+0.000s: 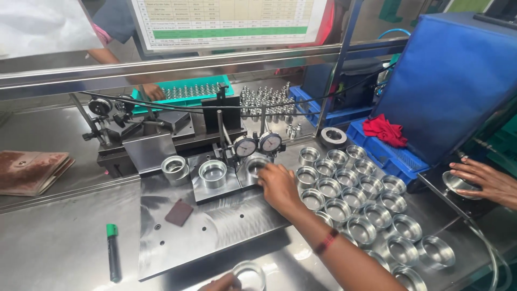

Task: Cleaning and inspecting cylindrical metal components using a red cloth at a quality control station.

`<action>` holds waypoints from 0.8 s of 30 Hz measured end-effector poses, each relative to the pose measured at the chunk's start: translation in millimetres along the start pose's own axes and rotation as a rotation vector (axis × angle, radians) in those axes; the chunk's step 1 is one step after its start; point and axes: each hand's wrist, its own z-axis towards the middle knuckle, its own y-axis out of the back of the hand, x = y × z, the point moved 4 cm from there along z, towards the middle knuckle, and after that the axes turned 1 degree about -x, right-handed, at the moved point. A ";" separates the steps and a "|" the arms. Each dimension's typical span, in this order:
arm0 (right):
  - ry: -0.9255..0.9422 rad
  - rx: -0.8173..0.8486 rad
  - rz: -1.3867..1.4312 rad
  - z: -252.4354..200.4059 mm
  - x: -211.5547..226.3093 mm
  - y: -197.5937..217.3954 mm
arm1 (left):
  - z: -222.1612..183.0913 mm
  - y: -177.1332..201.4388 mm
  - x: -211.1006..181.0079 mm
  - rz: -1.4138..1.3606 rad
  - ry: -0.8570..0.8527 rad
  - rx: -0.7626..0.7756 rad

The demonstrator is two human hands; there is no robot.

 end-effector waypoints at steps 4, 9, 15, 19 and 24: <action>0.100 -0.072 -0.014 9.5 -15.7 -15.7 | -19.8 3.9 -9.0 0.086 0.196 0.067; 0.044 -0.158 0.211 -31.4 -46.3 39.8 | -2.3 -33.0 87.1 0.569 0.326 -0.139; -0.498 0.496 0.074 -141.4 -113.2 49.6 | 44.0 95.5 -239.8 0.578 -0.001 -0.094; -0.242 0.401 -0.240 -155.8 -91.8 47.2 | 132.2 106.5 -266.1 0.571 -0.293 -0.363; -0.526 0.182 0.205 -155.3 -151.0 36.9 | 181.4 116.1 -235.1 0.541 -0.122 -0.339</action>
